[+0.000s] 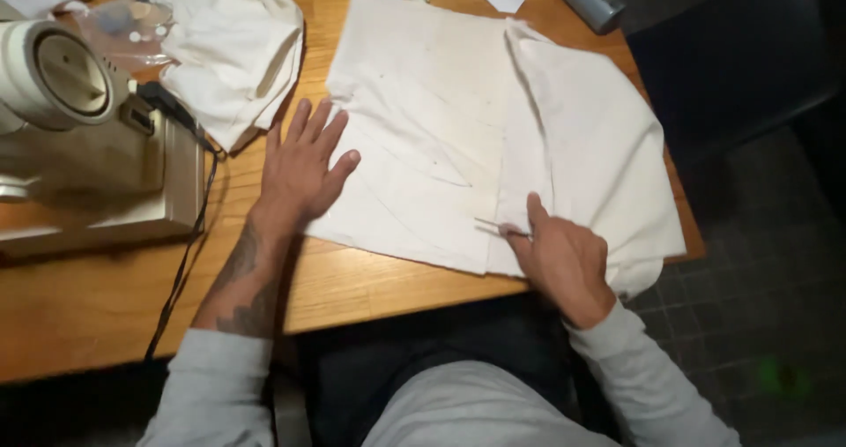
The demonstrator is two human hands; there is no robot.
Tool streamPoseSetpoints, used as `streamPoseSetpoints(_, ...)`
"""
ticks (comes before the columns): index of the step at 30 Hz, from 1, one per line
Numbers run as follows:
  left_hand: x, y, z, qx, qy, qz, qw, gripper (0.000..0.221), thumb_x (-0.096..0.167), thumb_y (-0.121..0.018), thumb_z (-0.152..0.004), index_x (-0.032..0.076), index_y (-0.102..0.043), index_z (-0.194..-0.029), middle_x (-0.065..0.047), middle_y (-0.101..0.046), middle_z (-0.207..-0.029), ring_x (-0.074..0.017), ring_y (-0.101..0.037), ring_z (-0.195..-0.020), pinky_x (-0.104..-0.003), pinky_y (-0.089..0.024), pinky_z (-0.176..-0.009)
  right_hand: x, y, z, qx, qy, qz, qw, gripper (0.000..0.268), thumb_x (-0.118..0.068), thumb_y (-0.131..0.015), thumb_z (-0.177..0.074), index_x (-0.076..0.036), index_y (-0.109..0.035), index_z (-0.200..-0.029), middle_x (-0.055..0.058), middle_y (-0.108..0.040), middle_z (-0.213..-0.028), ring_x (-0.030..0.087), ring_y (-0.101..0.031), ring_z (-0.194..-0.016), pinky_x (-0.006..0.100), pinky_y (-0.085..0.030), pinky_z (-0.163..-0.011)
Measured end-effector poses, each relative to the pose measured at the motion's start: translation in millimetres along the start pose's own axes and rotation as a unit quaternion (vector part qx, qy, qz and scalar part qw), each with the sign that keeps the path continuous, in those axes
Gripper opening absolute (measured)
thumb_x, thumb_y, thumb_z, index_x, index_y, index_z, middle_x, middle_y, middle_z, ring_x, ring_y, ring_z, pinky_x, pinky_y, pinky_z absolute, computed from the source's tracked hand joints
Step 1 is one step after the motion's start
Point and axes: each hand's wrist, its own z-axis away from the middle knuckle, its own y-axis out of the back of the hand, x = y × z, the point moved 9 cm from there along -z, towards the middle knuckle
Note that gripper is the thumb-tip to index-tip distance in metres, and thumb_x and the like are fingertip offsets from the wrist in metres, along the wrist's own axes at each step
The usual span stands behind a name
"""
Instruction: Tracing a pattern onto fabric with a pen, pinning the layers together, and cutting the shape out with scissors
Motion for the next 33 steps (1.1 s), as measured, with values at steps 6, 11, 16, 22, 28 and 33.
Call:
streamPoseSetpoints(6, -25, 12, 46, 0.162, 0.134, 0.057, 0.976, 0.077, 0.051, -0.079, -0.107, 0.001, -0.062, -0.163, -0.023, -0.069, -0.146, -0.0432, -0.061, -0.148, -0.063, -0.047, -0.12, 6, 26, 54, -0.067, 0.017, -0.232, 0.97, 0.072, -0.066, -0.068, -0.106, -0.022, -0.07, -0.163, 0.014, -0.081, -0.148, 0.042, -0.077, -0.139, 0.059, -0.06, -0.119)
streamPoseSetpoints(11, -26, -3, 129, 0.146, 0.251, 0.095, 0.952, 0.063, 0.058, -0.081, -0.101, 0.0, -0.075, -0.125, -0.028, -0.073, -0.119, -0.0516, -0.061, -0.117, -0.065, -0.048, -0.104, 21, -52, 75, -0.186, -0.023, -0.635, 0.75, 0.047, -0.019, -0.057, -0.114, 0.01, -0.071, -0.148, 0.03, -0.08, -0.113, 0.037, -0.077, -0.092, 0.044, -0.062, -0.092)
streamPoseSetpoints(16, -28, 2, 143, 0.165, 0.228, 0.137, 0.95, 0.027, 0.034, -0.08, -0.098, 0.007, -0.082, -0.102, -0.025, -0.076, -0.103, -0.0536, -0.063, -0.104, -0.063, -0.047, -0.102, -7, -109, 104, -0.306, -0.079, -0.731, 0.605, 0.061, 0.01, -0.055, -0.1, 0.024, -0.064, -0.16, 0.039, -0.076, -0.137, 0.055, -0.077, -0.103, 0.066, -0.065, -0.095)
streamPoseSetpoints(22, -11, -40, 149, 0.17, 0.378, 0.668, 0.618, 0.043, 0.033, -0.078, -0.106, 0.013, -0.06, -0.139, -0.012, -0.079, -0.122, -0.0181, -0.076, -0.102, -0.039, -0.071, -0.077, -32, -113, 127, -0.386, 0.106, -0.736, 0.545, 0.08, -0.017, -0.089, -0.097, 0.018, -0.06, -0.163, 0.025, -0.077, -0.131, 0.038, -0.083, -0.096, 0.041, -0.07, -0.074)
streamPoseSetpoints(28, 73, -83, 178, 0.071, 0.415, 0.77, 0.48, 0.03, 0.026, -0.082, -0.106, 0.011, -0.059, -0.093, -0.016, -0.079, -0.093, -0.0303, -0.084, -0.089, -0.055, -0.077, -0.098, -14, -130, 127, -0.445, 0.039, -0.733, 0.512, 0.071, 0.001, -0.092, -0.089, 0.022, -0.07, -0.153, 0.032, -0.081, -0.122, 0.042, -0.082, -0.088, 0.038, -0.066, -0.056)
streamPoseSetpoints(33, 125, -92, 183, 0.025, 0.425, 0.743, 0.516, 0.019, 0.014, -0.079, -0.107, 0.002, -0.065, -0.1, -0.027, -0.089, -0.106, -0.0377, -0.092, -0.101, -0.042, -0.075, -0.083, -15, -120, 123, -0.484, 0.056, -0.705, 0.515, 0.065, -0.001, -0.088, -0.093, 0.024, -0.068, -0.15, 0.031, -0.078, -0.122, 0.043, -0.083, -0.09, 0.037, -0.065, -0.054)
